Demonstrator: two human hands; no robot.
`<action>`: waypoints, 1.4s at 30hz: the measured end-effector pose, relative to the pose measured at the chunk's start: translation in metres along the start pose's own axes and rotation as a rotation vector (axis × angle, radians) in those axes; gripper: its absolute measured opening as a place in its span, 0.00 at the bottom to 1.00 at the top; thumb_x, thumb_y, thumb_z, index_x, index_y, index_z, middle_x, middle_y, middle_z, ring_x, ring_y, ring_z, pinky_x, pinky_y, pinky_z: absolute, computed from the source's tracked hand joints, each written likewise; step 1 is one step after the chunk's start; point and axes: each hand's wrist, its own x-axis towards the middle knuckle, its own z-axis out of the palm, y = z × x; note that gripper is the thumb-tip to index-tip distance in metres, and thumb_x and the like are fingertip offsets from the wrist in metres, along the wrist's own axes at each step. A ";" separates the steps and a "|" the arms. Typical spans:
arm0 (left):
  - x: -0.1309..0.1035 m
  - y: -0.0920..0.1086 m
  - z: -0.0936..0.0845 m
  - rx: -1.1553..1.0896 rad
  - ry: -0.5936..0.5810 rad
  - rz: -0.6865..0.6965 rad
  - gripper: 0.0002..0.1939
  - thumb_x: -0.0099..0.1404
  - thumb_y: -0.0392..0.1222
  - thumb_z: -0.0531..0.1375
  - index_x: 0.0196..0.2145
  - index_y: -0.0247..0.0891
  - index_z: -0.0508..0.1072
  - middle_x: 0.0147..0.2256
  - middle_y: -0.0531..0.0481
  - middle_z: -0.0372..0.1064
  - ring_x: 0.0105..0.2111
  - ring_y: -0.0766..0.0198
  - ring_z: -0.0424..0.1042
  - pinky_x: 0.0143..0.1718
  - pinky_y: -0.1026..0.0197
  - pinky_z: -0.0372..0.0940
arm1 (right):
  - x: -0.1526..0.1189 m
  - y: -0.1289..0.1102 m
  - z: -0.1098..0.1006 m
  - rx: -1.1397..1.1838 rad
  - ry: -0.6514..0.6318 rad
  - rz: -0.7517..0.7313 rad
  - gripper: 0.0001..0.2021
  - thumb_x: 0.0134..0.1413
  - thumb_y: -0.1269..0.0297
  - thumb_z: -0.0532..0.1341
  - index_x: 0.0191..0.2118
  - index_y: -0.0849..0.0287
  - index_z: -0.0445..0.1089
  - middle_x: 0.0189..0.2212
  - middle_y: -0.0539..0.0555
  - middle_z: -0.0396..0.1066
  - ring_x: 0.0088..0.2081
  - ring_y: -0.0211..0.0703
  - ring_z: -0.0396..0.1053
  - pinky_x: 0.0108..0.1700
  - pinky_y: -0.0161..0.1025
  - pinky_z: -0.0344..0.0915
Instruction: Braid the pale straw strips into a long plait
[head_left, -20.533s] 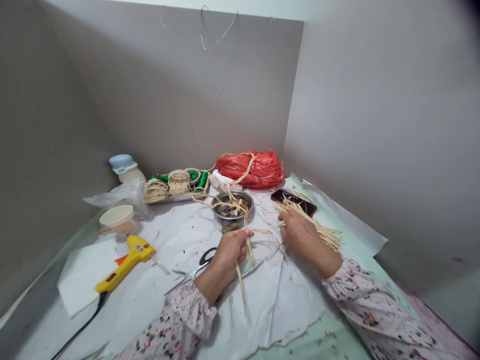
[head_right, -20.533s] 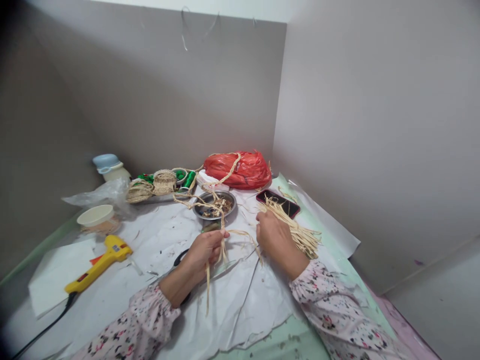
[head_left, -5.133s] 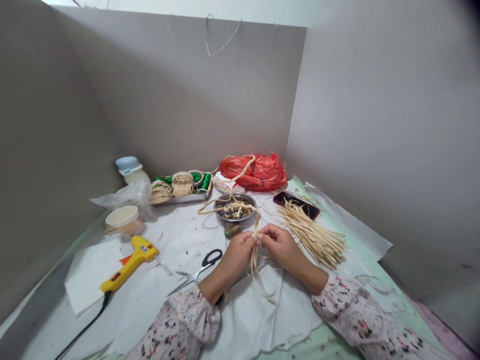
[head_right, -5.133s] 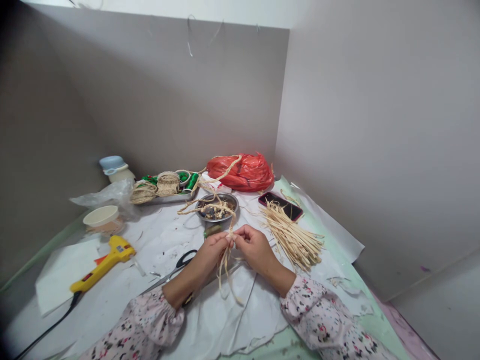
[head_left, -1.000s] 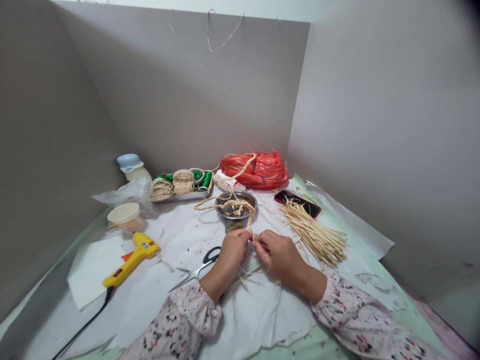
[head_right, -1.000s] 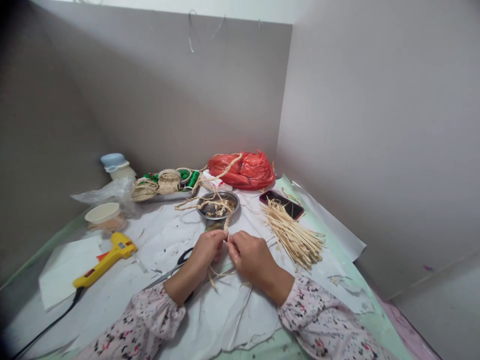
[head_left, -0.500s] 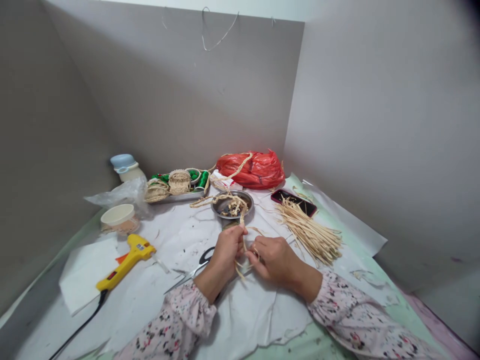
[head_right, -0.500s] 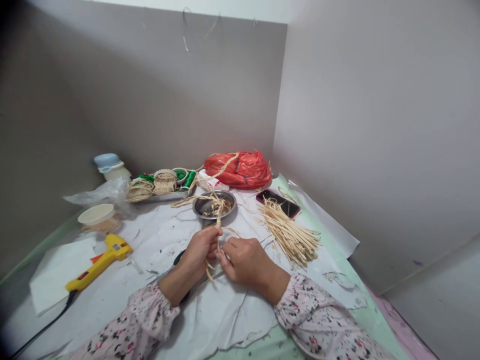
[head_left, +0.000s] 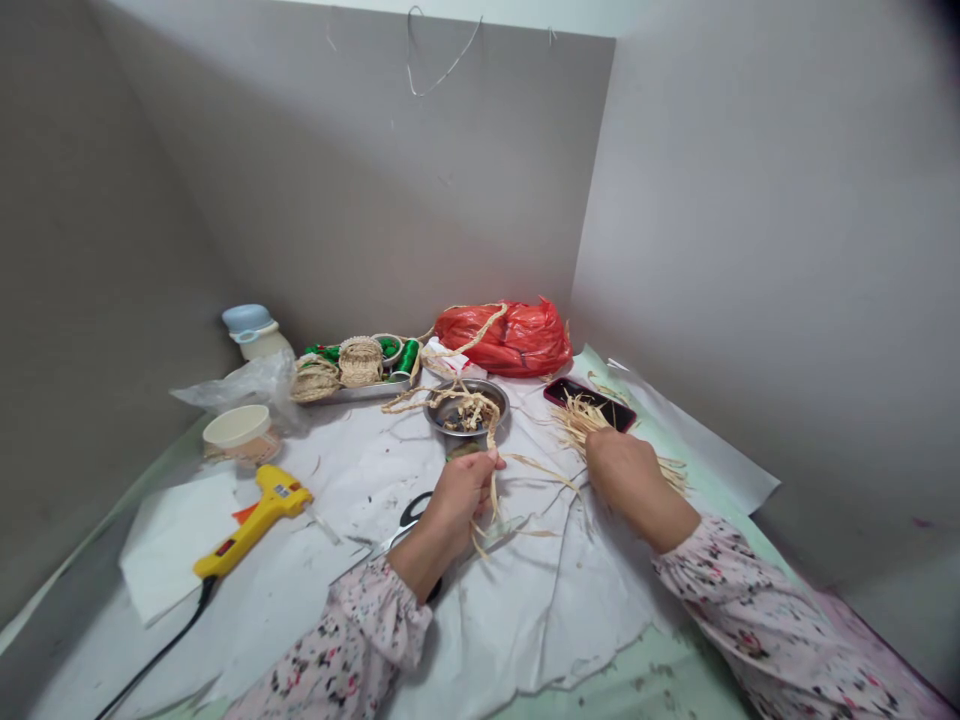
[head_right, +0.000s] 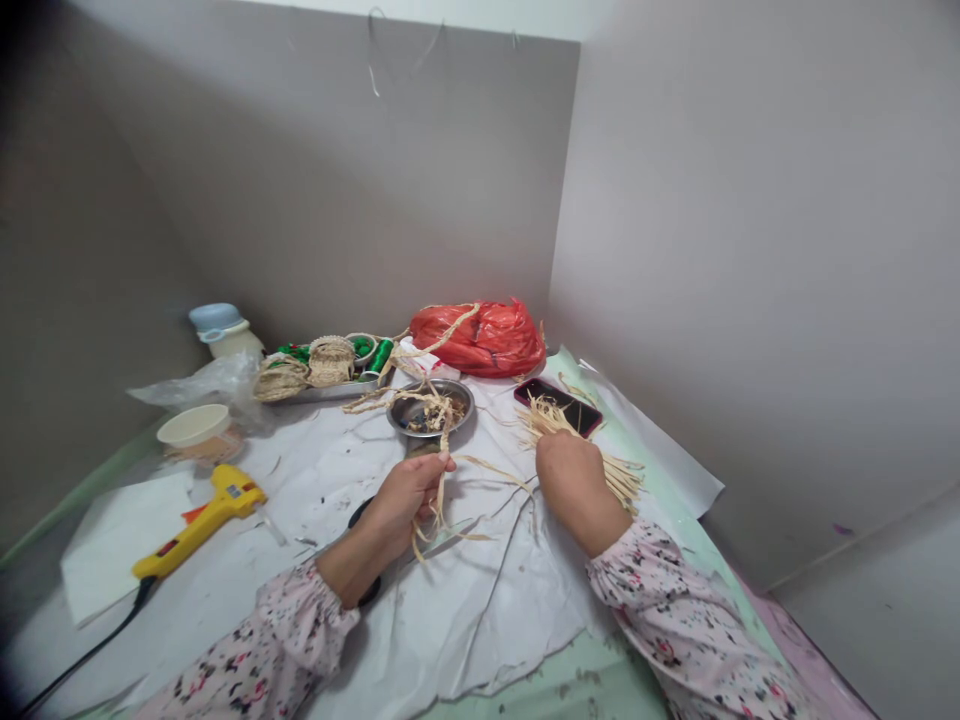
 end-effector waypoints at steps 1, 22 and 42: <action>0.000 0.000 0.000 0.006 -0.005 -0.002 0.19 0.51 0.55 0.64 0.27 0.34 0.69 0.15 0.64 0.44 0.13 0.77 0.42 0.16 0.69 0.39 | 0.001 0.001 -0.001 0.023 0.008 0.000 0.09 0.49 0.79 0.56 0.31 0.66 0.74 0.31 0.68 0.74 0.33 0.52 0.73 0.32 0.41 0.61; -0.001 0.000 0.001 -0.105 -0.060 -0.091 0.14 0.52 0.48 0.63 0.27 0.34 0.69 0.14 0.63 0.46 0.13 0.77 0.43 0.15 0.70 0.38 | -0.020 -0.042 -0.017 1.255 0.374 -0.410 0.06 0.62 0.61 0.54 0.36 0.57 0.63 0.33 0.54 0.72 0.34 0.41 0.73 0.35 0.38 0.72; 0.007 -0.012 -0.003 -0.194 -0.152 -0.024 0.13 0.52 0.45 0.64 0.26 0.33 0.68 0.18 0.56 0.60 0.14 0.75 0.54 0.15 0.69 0.44 | -0.024 -0.048 0.024 0.740 0.386 -0.904 0.15 0.50 0.78 0.53 0.43 0.56 0.63 0.40 0.57 0.71 0.42 0.44 0.69 0.42 0.40 0.69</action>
